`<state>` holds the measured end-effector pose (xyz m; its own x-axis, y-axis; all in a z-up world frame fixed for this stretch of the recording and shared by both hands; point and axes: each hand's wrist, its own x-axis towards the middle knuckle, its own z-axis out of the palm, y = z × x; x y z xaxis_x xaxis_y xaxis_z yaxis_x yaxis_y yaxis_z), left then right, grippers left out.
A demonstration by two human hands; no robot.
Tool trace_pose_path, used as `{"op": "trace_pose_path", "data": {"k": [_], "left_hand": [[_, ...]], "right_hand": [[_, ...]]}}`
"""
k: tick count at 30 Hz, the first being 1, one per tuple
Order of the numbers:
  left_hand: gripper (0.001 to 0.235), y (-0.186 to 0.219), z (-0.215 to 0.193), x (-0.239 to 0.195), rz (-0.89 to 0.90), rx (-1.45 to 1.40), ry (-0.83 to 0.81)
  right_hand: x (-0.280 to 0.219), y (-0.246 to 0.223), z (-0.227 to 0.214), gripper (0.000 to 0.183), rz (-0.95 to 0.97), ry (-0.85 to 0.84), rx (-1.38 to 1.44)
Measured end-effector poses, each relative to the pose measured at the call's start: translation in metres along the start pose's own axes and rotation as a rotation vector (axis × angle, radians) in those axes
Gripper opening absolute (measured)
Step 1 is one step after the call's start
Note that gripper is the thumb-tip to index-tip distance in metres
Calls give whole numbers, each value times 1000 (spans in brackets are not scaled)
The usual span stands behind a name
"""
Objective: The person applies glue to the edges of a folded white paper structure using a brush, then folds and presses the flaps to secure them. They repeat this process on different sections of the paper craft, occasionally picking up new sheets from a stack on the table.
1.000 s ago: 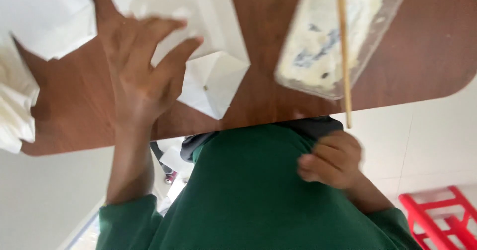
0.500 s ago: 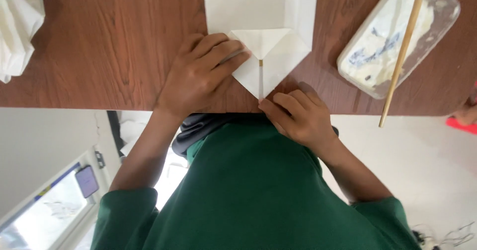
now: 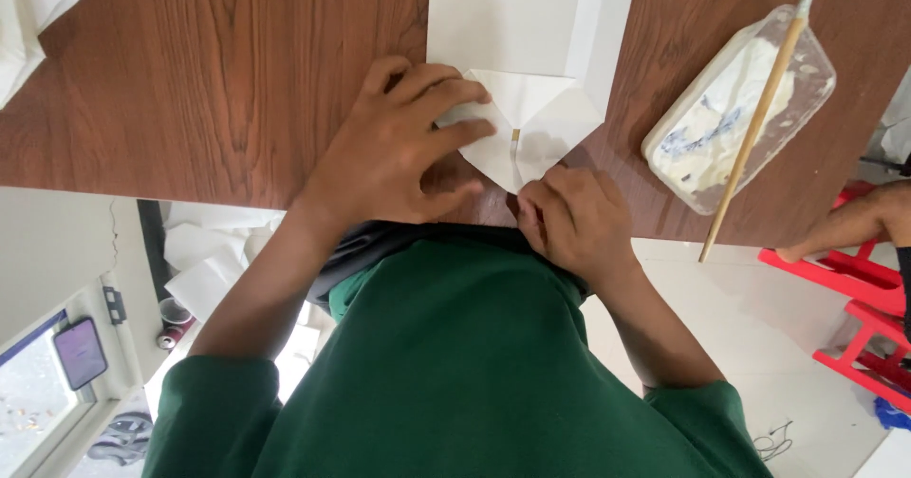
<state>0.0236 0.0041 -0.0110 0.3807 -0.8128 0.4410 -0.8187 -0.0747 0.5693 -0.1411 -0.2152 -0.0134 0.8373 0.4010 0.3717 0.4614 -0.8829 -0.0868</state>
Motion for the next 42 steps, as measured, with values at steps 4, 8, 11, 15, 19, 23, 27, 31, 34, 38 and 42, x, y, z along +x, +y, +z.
{"op": "trace_pose_path", "data": {"k": [4,8,11,15,19,23,27,31,34,38,42], "left_hand": [[31,9,7,-1,-13,175,-33],[13,17,11,5,-18,284,66],[8,18,15,6,-17,238,64],[10,13,18,3,-26,146,63],[9,13,21,-3,-96,77,113],[13,20,20,-2,-186,68,70],[16,21,20,2,-187,58,70],[15,20,21,3,-180,120,79],[15,20,22,3,-185,114,86],[14,21,22,5,-190,118,100],[15,18,24,5,-166,146,97]], "right_hand": [[24,6,2,19,177,110,110],[34,16,8,23,358,157,196],[29,20,-7,32,412,194,346],[8,18,-8,36,422,182,371],[3,14,-7,10,437,192,338],[2,13,-4,7,471,138,277],[5,14,-2,8,500,124,261],[7,11,1,11,527,98,241],[11,10,1,10,553,110,266],[16,7,0,8,591,129,301],[20,2,2,13,634,127,286]]}}
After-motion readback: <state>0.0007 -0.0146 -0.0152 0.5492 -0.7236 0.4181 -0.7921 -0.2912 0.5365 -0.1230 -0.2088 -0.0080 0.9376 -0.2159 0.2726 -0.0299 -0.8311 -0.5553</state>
